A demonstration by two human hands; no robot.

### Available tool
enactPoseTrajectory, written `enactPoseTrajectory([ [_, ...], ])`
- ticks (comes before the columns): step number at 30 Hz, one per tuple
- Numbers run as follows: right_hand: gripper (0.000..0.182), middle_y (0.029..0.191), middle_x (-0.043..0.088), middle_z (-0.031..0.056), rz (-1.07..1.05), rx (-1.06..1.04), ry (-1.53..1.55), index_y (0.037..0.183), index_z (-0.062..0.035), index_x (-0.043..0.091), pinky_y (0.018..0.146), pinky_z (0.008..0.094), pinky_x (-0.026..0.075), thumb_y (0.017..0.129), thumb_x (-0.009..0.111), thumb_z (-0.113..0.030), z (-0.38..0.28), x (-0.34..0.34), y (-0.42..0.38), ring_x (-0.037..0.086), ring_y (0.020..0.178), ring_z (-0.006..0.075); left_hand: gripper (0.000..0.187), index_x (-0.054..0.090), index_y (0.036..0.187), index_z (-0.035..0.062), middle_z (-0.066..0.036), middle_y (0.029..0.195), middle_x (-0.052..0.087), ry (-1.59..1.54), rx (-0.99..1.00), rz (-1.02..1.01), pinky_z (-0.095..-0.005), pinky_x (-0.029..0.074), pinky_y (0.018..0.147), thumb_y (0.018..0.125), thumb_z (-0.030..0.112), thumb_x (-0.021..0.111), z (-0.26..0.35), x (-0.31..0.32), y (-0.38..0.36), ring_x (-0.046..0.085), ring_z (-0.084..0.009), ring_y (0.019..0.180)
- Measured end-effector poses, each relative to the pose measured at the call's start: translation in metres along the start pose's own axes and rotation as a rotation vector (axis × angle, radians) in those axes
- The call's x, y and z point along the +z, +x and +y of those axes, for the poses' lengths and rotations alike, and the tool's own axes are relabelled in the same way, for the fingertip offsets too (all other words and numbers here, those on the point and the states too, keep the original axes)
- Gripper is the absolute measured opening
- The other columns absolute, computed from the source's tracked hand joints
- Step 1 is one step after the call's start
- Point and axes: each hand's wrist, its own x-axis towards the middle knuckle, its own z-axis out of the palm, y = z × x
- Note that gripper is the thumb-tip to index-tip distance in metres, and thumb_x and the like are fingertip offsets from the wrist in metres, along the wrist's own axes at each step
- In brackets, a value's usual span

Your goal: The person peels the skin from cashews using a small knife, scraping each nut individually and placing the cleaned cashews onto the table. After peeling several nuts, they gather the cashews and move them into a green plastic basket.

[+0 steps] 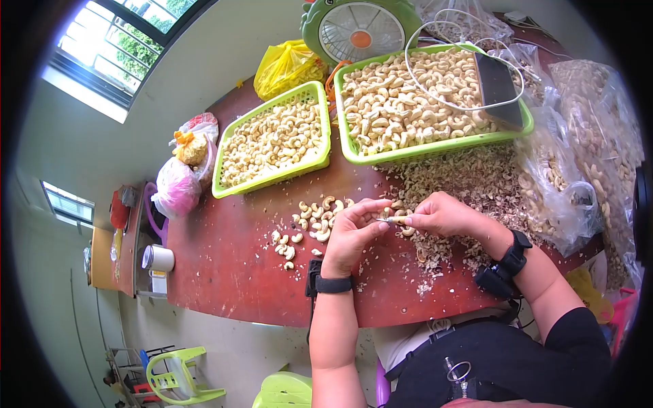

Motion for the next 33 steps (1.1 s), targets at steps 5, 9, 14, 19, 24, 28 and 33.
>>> enactPoseTrajectory([
  [5,0.036,0.045,0.044,-0.0041,-0.004,0.006,0.026,0.066,-0.0040,0.063,0.037,0.0215,0.028,0.078,0.057,-0.037,0.005,-0.001,0.002,0.036,0.040,0.0034,0.032,0.054,0.101,-0.0030,-0.005,0.092,0.057,0.005,0.105,-0.014,-0.0204,0.046,0.070,0.070,-0.012,0.056,-0.005,-0.003,0.003,0.055,-0.0109,0.083],
  [9,0.037,0.044,0.044,-0.0038,0.001,0.027,-0.001,0.063,-0.0038,0.063,0.037,0.0219,0.028,0.077,0.058,-0.037,0.004,-0.002,0.002,0.036,0.039,0.0037,0.031,0.055,0.101,-0.0027,-0.004,0.091,0.055,0.040,0.087,0.004,-0.0199,0.046,0.069,0.070,-0.009,0.057,-0.001,-0.001,0.000,0.054,-0.0092,0.082],
  [14,0.039,0.043,0.044,-0.0037,0.011,0.032,-0.059,0.060,-0.0039,0.061,0.037,0.0227,0.028,0.077,0.058,-0.038,0.000,-0.006,0.000,0.036,0.039,0.0041,0.031,0.054,0.102,-0.0023,-0.003,0.087,0.056,0.082,0.016,-0.016,-0.0193,0.046,0.065,0.072,-0.005,0.058,0.003,0.000,-0.003,0.053,-0.0070,0.074],
  [19,0.041,0.043,0.042,-0.0043,0.000,0.011,-0.029,0.057,-0.0041,0.060,0.037,0.0230,0.027,0.077,0.057,-0.039,0.007,-0.006,0.003,0.035,0.039,0.0041,0.032,0.051,0.105,-0.0024,-0.005,0.084,0.060,0.039,-0.039,0.008,-0.0198,0.047,0.057,0.075,0.001,0.060,0.006,0.004,-0.004,0.056,-0.0088,0.065],
  [24,0.042,0.043,0.041,-0.0046,0.015,0.025,-0.014,0.052,-0.0048,0.056,0.037,0.0230,0.026,0.078,0.056,-0.039,0.000,-0.007,-0.002,0.034,0.039,0.0040,0.025,0.053,0.098,-0.0021,-0.007,0.083,0.060,0.047,-0.027,-0.013,-0.0209,0.047,0.056,0.075,0.004,0.061,-0.002,-0.007,0.000,0.058,-0.0106,0.066],
  [28,0.039,0.043,0.040,-0.0050,0.011,0.009,0.036,0.055,-0.0038,0.056,0.037,0.0214,0.023,0.080,0.055,-0.033,0.004,-0.006,0.001,0.032,0.039,0.0034,0.021,0.053,0.093,-0.0013,-0.009,0.083,0.060,-0.006,-0.086,-0.026,-0.0211,0.048,0.055,0.074,0.003,0.061,-0.002,-0.011,0.002,0.058,-0.0120,0.067],
  [33,0.038,0.044,0.042,-0.0044,0.009,0.013,0.052,0.056,-0.0037,0.056,0.037,0.0208,0.024,0.081,0.055,-0.033,0.005,-0.004,0.002,0.034,0.039,0.0033,0.022,0.053,0.094,-0.0012,-0.011,0.083,0.060,-0.050,-0.044,0.032,-0.0245,0.051,0.061,0.073,0.000,0.061,-0.002,0.002,0.003,0.060,-0.0141,0.070],
])
